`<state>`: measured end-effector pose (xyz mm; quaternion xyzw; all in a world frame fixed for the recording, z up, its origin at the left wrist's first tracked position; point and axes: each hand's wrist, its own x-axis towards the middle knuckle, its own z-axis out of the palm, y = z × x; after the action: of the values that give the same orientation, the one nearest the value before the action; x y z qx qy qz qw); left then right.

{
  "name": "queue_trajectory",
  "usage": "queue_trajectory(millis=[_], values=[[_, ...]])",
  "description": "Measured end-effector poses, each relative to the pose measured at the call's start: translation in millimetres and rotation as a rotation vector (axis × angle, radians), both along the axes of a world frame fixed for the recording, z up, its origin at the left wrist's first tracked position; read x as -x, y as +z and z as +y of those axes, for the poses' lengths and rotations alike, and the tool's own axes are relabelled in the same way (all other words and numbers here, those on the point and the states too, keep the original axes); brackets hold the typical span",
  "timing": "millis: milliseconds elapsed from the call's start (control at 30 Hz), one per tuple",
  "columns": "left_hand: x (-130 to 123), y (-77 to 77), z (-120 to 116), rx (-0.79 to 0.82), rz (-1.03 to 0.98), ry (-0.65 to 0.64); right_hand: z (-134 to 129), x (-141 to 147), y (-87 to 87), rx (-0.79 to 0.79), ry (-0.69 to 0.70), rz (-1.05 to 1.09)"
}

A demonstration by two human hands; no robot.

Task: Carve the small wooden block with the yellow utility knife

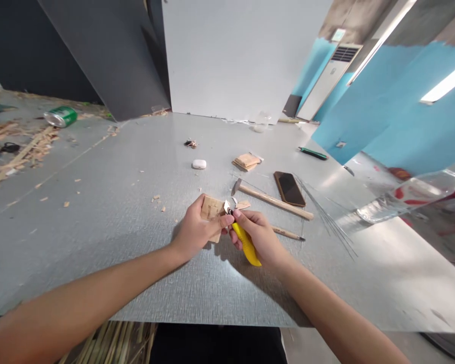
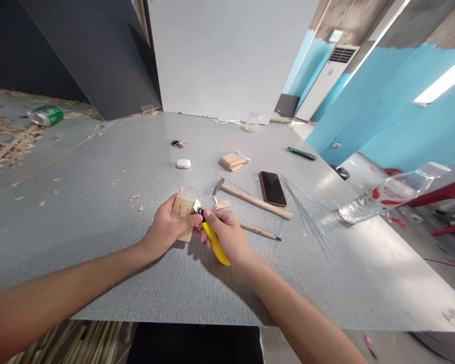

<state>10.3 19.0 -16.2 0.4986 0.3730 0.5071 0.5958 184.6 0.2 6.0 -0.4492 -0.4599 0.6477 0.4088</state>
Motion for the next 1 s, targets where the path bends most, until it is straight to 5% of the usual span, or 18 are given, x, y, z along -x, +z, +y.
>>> queue_trajectory(millis=[167, 433, 667, 1000], values=[[5, 4.0, 0, 0.005, -0.015, -0.044, 1, -4, 2.2, -0.039, 0.005, -0.003], [-1, 12.0, 6, 0.065, -0.006, 0.061, 17, -16, -0.3, -0.31, -0.376, -0.051], [-8, 27.7, 17, 0.106, -0.091, 0.134, 20, -17, -13.1, -0.409, -0.184, -0.248], [-1, 15.4, 12, 0.293, -0.259, 0.033, 14, -21, -6.1, -0.532, -0.181, -0.536]])
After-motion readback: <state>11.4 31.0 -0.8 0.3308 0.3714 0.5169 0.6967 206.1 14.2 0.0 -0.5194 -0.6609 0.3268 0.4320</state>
